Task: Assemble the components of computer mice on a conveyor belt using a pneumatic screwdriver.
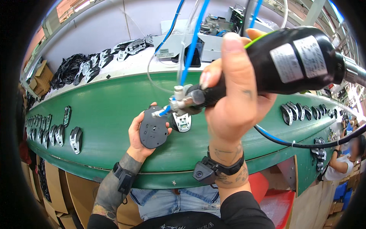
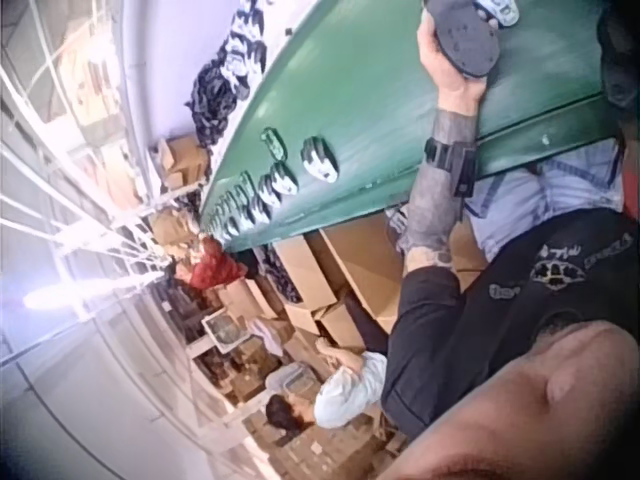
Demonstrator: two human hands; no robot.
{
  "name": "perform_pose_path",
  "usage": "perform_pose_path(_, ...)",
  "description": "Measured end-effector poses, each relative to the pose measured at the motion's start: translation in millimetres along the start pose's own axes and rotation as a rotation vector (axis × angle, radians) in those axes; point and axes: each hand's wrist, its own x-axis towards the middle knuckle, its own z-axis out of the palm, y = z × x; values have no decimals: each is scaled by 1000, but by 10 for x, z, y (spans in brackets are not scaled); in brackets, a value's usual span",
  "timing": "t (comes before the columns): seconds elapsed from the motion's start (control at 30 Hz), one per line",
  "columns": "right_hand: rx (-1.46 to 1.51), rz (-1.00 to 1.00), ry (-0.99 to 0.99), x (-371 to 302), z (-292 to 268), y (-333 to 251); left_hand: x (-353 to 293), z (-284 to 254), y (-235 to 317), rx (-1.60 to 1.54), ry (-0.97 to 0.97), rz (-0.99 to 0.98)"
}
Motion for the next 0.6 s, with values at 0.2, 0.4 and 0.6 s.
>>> perform_pose_path(0.2, -17, -20, -3, 13, -2, -6, -30, 32, 34, 3, -48, 16)
perform_pose_path(0.4, 4, -24, -43, -8, -6, 13, -38, 65, 20, -14, -74, 23)
perform_pose_path(0.6, -26, -12, -59, -45, 73, 11, -36, 61, 31, 29, -45, 66)
